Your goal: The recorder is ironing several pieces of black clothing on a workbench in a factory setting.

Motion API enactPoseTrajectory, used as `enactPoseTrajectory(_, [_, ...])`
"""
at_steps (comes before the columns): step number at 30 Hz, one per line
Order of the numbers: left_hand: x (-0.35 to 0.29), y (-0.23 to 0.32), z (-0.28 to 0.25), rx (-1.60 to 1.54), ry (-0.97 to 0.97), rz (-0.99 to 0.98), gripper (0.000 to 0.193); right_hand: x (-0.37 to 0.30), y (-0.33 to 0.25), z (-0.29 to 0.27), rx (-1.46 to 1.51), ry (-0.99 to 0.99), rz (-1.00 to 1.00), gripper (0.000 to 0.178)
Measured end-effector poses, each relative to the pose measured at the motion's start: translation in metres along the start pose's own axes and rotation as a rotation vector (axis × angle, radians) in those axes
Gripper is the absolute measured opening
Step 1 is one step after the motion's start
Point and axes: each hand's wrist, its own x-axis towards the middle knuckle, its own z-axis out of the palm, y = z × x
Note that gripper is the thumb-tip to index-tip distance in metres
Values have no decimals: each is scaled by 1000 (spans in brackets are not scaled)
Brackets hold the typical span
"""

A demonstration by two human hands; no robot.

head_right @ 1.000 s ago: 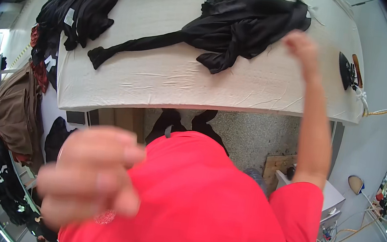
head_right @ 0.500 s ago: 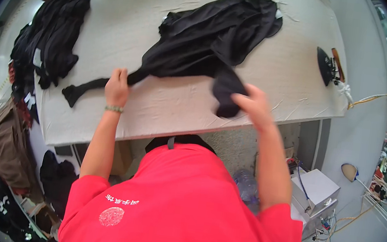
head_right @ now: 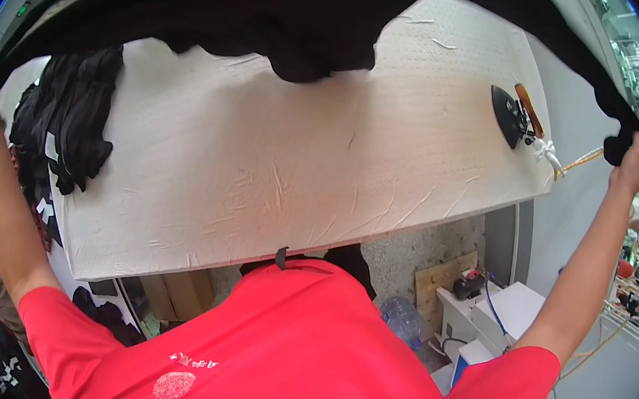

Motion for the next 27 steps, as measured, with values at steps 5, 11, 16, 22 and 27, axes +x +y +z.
enactPoseTrajectory(5, [-30,-85,-51,-684,-243,-844,29,22,44,-24,-247,-95,-93,23])
enactPoseTrajectory(11, [-139,-104,-138,-1037,-453,-1144,23,5,142,-28,-370,-450,-231,25])
enactPoseTrajectory(16, [-251,-16,-159,-1011,-760,-621,31,-57,233,-28,-759,-1009,-163,22])
enactPoseTrajectory(22, [-353,215,-249,-1232,-774,-832,14,-127,283,-32,-665,-1014,91,26])
enactPoseTrajectory(27, [-453,367,-337,-1263,-1011,-945,22,-140,284,-46,-1038,-844,-252,26])
